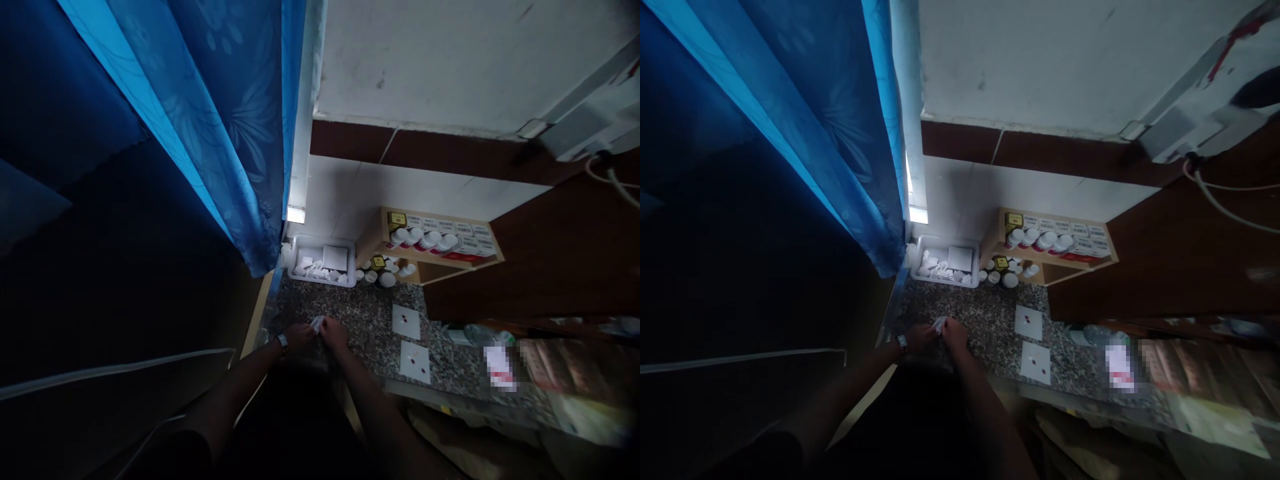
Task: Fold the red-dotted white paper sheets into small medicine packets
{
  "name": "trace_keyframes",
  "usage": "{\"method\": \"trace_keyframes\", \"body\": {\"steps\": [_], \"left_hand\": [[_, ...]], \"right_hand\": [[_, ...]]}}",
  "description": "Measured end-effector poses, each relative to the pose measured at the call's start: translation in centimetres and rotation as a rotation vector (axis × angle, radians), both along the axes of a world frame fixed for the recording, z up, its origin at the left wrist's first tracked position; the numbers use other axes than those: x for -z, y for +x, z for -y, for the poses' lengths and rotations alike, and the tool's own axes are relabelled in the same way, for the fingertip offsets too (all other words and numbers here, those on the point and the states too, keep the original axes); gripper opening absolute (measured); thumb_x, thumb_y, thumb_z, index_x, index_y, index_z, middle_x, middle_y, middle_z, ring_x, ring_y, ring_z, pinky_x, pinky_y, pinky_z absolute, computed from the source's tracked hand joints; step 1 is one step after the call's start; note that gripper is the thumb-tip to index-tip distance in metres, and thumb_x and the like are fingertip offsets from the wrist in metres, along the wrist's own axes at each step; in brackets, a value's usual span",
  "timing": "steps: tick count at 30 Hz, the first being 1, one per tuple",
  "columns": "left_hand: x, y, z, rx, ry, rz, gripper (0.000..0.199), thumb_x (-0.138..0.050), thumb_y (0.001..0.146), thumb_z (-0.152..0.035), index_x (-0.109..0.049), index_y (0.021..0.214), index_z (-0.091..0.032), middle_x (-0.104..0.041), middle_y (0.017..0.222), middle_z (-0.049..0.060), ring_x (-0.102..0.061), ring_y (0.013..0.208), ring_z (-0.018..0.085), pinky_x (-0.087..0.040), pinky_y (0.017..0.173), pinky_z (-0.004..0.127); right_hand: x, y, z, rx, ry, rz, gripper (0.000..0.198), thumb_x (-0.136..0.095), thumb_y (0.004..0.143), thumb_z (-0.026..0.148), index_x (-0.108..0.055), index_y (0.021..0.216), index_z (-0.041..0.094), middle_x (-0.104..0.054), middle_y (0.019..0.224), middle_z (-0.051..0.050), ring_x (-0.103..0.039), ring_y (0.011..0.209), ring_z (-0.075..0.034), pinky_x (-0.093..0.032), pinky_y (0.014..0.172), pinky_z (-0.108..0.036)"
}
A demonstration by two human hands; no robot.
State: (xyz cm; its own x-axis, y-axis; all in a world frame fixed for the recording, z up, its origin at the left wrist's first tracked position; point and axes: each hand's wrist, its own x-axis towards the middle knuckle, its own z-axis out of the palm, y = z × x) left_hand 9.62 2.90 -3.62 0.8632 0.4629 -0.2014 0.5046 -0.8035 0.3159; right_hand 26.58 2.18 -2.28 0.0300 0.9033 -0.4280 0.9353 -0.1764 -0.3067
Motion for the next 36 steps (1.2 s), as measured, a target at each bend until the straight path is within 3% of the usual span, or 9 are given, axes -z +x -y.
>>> {"method": "trace_keyframes", "body": {"steps": [5, 12, 18, 36], "left_hand": [[-0.2, 0.1, 0.6, 0.007, 0.029, -0.025, 0.029, -0.038, 0.089, -0.020, -0.045, 0.115, -0.013, -0.056, 0.101, 0.010, -0.051, 0.090, 0.020, -0.043, 0.068, 0.029], [0.5, -0.2, 1.7, -0.025, 0.074, -0.036, 0.034, -0.040, 0.089, -0.025, -0.042, 0.121, -0.016, -0.051, 0.113, 0.012, -0.046, 0.102, 0.022, -0.041, 0.074, 0.032], [0.4, -0.5, 1.8, -0.034, 0.082, -0.045, 0.040, -0.042, 0.088, -0.031, -0.038, 0.126, -0.019, -0.044, 0.124, 0.013, -0.043, 0.107, 0.024, -0.040, 0.077, 0.033], [1.2, -0.7, 2.2, -0.014, 0.112, -0.020, 0.035, -0.041, 0.089, -0.023, -0.041, 0.123, -0.017, -0.051, 0.115, 0.010, -0.044, 0.105, 0.021, -0.038, 0.079, 0.032]], "right_hand": [[0.6, 0.1, 0.3, 0.094, -0.014, -0.101, 0.019, -0.048, 0.081, 0.028, -0.064, 0.088, 0.020, -0.068, 0.081, -0.003, -0.060, 0.073, -0.013, -0.034, 0.060, -0.020], [1.3, -0.4, 1.4, 0.203, -0.015, -0.311, 0.016, -0.053, 0.075, 0.024, -0.067, 0.071, 0.017, -0.068, 0.074, -0.004, -0.060, 0.069, -0.014, -0.037, 0.061, -0.019], [1.5, -0.8, 1.6, 0.299, 0.011, -0.271, 0.017, -0.054, 0.076, 0.029, -0.066, 0.078, 0.017, -0.068, 0.078, -0.004, -0.060, 0.070, -0.013, -0.036, 0.059, -0.018], [1.2, -0.9, 1.5, 0.271, -0.077, -0.209, 0.009, -0.059, 0.068, 0.024, -0.066, 0.068, 0.017, -0.067, 0.072, -0.003, -0.057, 0.064, -0.012, -0.030, 0.052, -0.018]]}}
